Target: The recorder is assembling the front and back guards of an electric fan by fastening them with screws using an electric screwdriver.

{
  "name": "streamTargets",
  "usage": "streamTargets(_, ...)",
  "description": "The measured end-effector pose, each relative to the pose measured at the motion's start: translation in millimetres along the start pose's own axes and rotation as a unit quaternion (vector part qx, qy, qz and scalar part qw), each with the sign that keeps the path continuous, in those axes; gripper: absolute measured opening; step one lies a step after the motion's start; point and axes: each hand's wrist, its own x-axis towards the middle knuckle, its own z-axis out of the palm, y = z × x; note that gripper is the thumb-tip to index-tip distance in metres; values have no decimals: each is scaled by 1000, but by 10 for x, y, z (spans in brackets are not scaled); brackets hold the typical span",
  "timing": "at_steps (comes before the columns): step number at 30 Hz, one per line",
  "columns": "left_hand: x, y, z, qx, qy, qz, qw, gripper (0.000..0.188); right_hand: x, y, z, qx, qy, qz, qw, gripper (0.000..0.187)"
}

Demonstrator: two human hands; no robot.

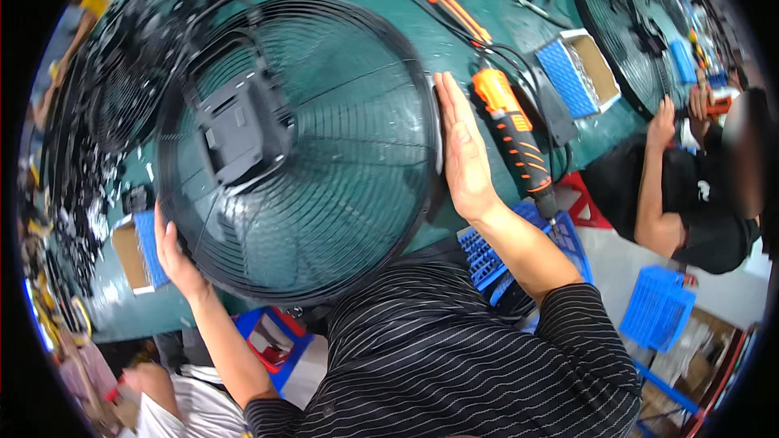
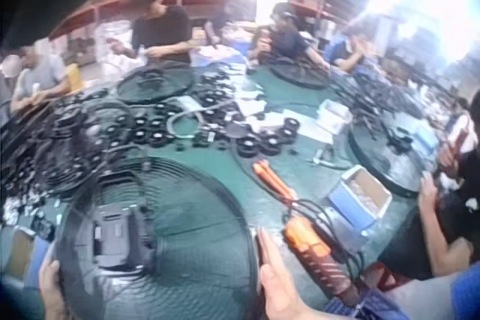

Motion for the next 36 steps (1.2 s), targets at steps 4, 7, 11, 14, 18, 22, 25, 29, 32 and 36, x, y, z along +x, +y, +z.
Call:
streamTargets(4,-1,-31,6,-47,-12,-28,998,56,-97,-31,-191,177,-29,41,983,78)
streamTargets(7,-13,-61,-36,-67,-4,-52,996,58,-170,-8,-213,170,-33,48,984,90)
streamTargets(11,25,-78,-171,-16,5,-54,998,57,-237,-31,-262,69,-46,-12,996,89)
streamTargets(14,73,-143,-387,87,28,-41,995,57,-333,-107,-353,38,-59,-14,997,90)
streamTargets(18,162,-336,-873,84,-3,-32,996,60,-451,-107,-397,24,-56,-15,998,89)
streamTargets(22,295,-535,-1417,132,86,-60,986,60,-461,-76,-387,34,-49,-25,998,87)
streamTargets(25,313,-633,-1672,143,83,-58,985,63,-437,-72,-402,33,-49,-20,998,88)
streamTargets(29,261,-608,-1651,137,72,-60,986,65,-439,-54,-399,42,-42,-22,998,83)
streamTargets(32,252,-461,-1302,95,53,-99,989,65,-442,-87,-374,66,-26,2,997,83)
streamTargets(36,129,-117,-560,99,-33,-20,994,64,-416,-366,-452,-128,-1,-37,991,81)
